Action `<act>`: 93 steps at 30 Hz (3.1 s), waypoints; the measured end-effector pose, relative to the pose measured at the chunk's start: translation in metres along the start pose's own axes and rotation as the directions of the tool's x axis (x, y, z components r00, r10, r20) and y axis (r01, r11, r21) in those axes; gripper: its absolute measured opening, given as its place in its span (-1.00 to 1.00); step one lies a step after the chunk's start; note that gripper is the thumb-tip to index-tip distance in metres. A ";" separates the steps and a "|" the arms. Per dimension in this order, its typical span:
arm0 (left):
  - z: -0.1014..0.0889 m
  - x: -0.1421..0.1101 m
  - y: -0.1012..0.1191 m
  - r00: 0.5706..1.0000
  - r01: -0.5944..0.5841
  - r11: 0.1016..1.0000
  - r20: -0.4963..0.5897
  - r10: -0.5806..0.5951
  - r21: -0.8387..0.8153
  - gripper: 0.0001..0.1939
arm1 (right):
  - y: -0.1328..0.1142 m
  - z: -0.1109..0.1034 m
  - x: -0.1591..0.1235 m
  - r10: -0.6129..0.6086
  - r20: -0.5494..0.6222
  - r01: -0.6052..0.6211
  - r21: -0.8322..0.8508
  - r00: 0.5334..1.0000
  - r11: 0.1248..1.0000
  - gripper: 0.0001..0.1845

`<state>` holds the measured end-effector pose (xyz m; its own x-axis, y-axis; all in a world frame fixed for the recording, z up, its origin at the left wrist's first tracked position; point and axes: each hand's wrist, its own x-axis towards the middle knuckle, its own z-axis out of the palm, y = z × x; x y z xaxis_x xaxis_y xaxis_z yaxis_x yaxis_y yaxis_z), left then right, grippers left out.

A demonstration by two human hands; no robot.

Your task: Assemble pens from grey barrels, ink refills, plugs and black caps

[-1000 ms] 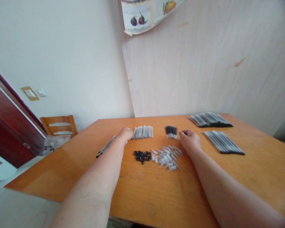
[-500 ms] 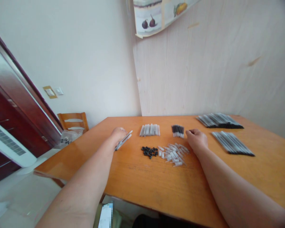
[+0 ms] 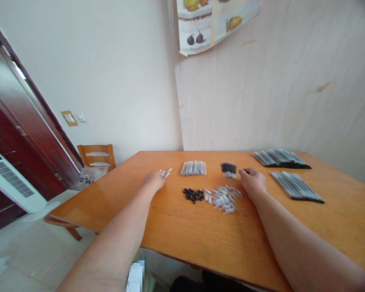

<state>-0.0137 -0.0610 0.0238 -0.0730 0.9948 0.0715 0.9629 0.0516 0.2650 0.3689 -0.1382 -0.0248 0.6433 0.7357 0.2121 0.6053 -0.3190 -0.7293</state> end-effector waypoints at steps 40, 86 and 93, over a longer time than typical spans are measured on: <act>0.035 -0.101 0.160 0.744 -0.611 0.513 -0.215 0.633 -0.602 -0.75 | -0.065 -0.022 -0.050 -0.283 0.204 -0.012 0.830 0.937 0.557 -0.61; 0.034 -0.074 0.134 0.845 0.363 -0.066 0.299 0.443 -0.929 -0.91 | -0.031 -0.066 -0.029 -0.269 0.743 0.306 0.090 0.614 0.948 -0.80; 0.035 -0.073 0.137 0.867 0.362 -0.068 0.309 0.390 -0.930 -0.91 | -0.030 -0.060 -0.030 -0.232 0.812 0.334 0.049 0.535 0.941 -0.81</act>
<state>0.1323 -0.1232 0.0216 0.3928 0.9101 -0.1318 -0.3338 0.2746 0.9017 0.3601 -0.1868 0.0298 -0.1775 0.9530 -0.2456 0.7618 -0.0249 -0.6473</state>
